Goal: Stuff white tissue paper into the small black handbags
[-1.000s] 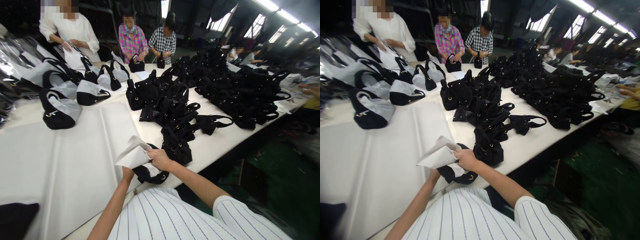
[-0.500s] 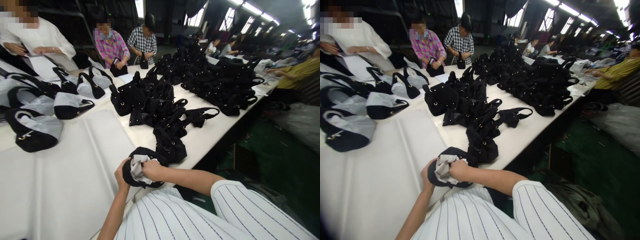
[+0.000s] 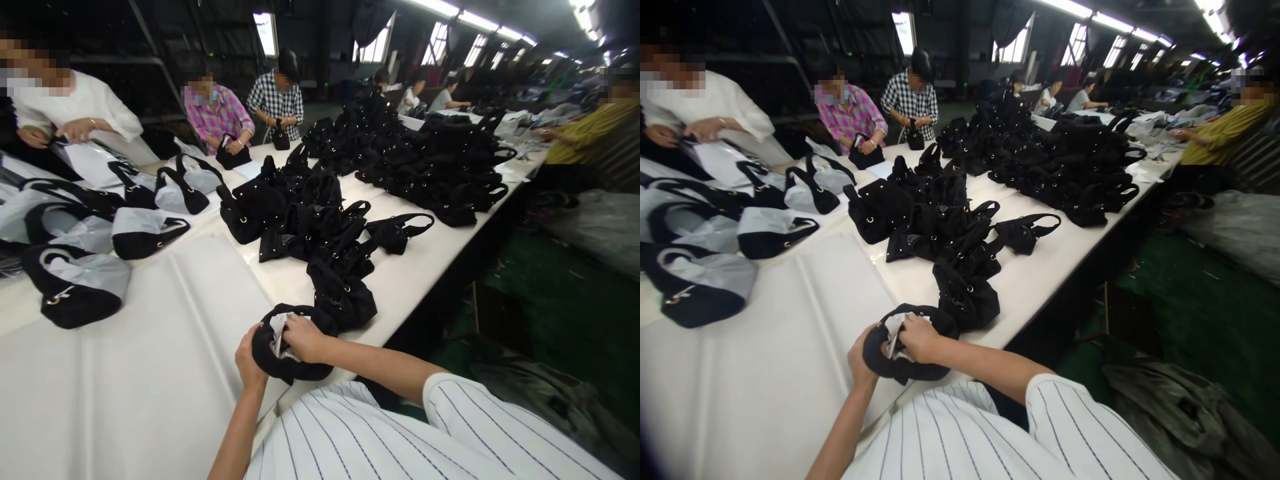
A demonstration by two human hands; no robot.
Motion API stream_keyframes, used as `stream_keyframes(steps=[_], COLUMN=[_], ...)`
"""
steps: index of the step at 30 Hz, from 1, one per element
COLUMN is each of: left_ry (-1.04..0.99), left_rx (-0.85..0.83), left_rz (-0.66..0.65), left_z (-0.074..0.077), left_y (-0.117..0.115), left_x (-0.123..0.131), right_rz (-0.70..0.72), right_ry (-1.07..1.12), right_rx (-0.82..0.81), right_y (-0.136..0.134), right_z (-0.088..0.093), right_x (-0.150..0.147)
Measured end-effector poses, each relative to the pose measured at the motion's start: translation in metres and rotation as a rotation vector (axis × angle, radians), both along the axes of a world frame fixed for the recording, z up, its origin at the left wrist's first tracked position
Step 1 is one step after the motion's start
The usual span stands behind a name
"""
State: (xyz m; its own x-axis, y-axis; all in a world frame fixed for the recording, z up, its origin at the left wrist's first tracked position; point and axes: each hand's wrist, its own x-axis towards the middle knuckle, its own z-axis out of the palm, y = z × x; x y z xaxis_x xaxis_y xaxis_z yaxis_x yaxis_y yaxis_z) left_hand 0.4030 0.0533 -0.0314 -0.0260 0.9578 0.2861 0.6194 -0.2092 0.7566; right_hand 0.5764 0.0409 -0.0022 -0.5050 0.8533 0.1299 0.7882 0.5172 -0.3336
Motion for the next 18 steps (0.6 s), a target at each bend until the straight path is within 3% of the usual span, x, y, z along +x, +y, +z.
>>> stream_keyframes(steps=[5, 9, 12, 16, 18], left_ry=[0.126, 0.121, -0.02, -0.151, -0.15], left_rx=[-0.041, -0.093, -0.071, -0.06, -0.043], left_rz=[-0.042, -0.207, -0.314, -0.059, 0.022], left_z=[0.014, 0.029, 0.024, 0.004, -0.002], left_y=[0.002, 0.005, 0.008, 0.012, 0.013], left_x=[0.001, -0.001, -0.012, -0.015, -0.009], right_rz=[-0.209, -0.199, -0.158, 0.068, 0.108], right_ry=[0.194, 0.17, 0.147, 0.024, -0.051], right_rx=[0.042, -0.013, 0.061, 0.179, 0.247], right_y=[-0.01, -0.004, -0.008, -0.02, -0.022], right_z=[0.006, -0.002, -0.013, -0.021, -0.022], right_x=[0.006, -0.003, -0.008, -0.011, -0.01])
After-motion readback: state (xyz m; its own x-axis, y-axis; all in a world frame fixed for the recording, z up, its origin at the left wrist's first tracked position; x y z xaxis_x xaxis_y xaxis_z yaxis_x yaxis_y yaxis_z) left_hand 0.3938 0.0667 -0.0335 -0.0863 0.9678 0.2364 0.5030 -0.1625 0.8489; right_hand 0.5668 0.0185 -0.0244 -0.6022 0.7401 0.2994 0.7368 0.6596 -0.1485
